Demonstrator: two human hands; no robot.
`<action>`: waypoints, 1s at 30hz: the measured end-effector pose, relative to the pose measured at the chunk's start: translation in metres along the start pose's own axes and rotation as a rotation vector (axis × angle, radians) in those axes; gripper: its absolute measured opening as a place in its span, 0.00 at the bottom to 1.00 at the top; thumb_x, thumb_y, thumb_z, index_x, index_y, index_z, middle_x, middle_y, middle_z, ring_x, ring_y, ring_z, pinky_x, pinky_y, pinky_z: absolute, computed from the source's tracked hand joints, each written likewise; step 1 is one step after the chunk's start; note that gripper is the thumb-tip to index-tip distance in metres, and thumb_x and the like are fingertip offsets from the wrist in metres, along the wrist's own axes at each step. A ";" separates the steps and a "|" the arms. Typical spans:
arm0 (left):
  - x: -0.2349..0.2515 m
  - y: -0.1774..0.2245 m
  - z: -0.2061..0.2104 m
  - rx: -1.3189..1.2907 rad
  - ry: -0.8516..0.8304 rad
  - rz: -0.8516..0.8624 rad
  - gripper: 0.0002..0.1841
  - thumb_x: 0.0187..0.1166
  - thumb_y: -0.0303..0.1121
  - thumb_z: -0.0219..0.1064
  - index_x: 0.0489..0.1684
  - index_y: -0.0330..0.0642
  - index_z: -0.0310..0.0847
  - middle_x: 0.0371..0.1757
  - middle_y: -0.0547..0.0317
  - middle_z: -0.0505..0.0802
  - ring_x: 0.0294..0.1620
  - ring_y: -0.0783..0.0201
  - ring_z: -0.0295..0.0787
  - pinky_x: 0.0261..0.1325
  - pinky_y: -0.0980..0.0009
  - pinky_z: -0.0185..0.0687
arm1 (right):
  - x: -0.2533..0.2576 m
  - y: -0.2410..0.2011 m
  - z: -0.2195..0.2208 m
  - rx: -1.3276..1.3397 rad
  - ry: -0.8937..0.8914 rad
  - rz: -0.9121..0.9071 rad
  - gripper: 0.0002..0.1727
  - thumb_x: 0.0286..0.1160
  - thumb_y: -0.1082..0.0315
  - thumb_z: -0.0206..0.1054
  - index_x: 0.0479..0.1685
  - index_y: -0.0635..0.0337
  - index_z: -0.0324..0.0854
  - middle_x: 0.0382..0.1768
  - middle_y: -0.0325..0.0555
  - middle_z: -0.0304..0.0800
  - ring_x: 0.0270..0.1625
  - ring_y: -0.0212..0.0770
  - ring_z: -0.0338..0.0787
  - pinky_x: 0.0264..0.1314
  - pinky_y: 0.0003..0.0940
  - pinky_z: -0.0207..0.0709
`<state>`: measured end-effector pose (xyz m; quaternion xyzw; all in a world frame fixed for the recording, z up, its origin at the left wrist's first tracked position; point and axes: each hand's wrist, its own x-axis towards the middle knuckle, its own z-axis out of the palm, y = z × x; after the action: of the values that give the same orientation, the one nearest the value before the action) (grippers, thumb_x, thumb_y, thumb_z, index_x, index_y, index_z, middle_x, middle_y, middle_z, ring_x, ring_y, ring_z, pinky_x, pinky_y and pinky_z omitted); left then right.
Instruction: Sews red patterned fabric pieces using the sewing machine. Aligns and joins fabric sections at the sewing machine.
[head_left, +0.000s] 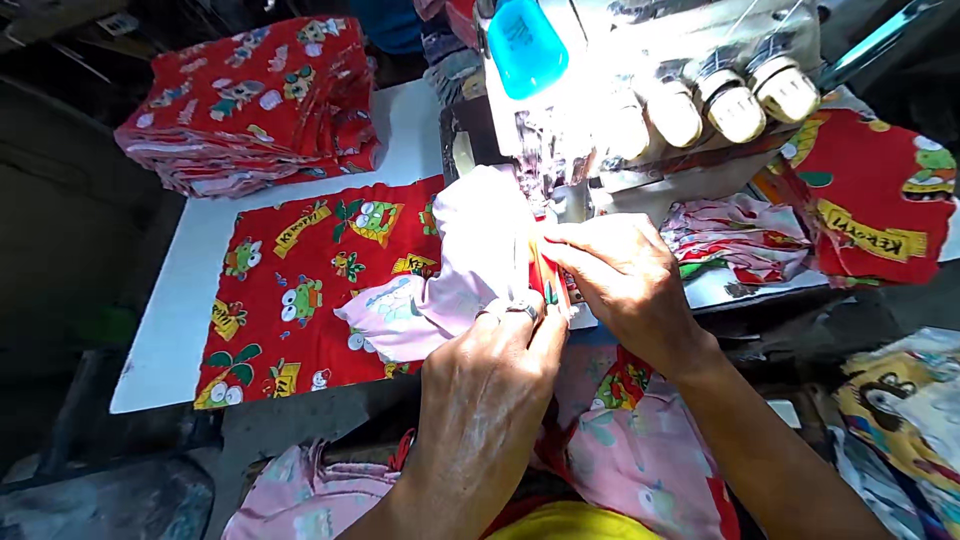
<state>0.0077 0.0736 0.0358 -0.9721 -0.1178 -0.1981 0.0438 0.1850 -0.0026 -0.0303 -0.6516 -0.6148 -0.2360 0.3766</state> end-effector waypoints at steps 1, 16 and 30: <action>0.001 0.001 0.001 0.001 0.003 0.001 0.12 0.82 0.39 0.64 0.40 0.52 0.96 0.26 0.59 0.85 0.21 0.61 0.77 0.20 0.68 0.58 | 0.000 0.000 0.001 -0.009 0.002 0.011 0.13 0.78 0.76 0.66 0.53 0.59 0.94 0.57 0.49 0.94 0.59 0.48 0.90 0.66 0.43 0.75; 0.026 0.000 0.000 0.065 -0.024 0.029 0.11 0.80 0.40 0.67 0.46 0.48 0.95 0.32 0.55 0.86 0.26 0.56 0.81 0.22 0.64 0.62 | -0.047 -0.075 0.033 0.682 -0.064 0.680 0.13 0.76 0.71 0.66 0.53 0.72 0.83 0.39 0.48 0.93 0.42 0.30 0.92 0.50 0.24 0.85; 0.064 -0.014 0.017 0.133 -0.018 -0.033 0.10 0.82 0.35 0.67 0.36 0.38 0.89 0.33 0.47 0.87 0.29 0.48 0.85 0.24 0.55 0.69 | -0.030 -0.097 0.046 0.742 -0.100 0.501 0.11 0.75 0.73 0.65 0.49 0.71 0.86 0.41 0.53 0.93 0.47 0.35 0.92 0.56 0.21 0.81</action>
<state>0.0674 0.1030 0.0459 -0.9667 -0.1471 -0.1818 0.1041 0.0793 0.0103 -0.0619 -0.6119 -0.4984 0.1306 0.6001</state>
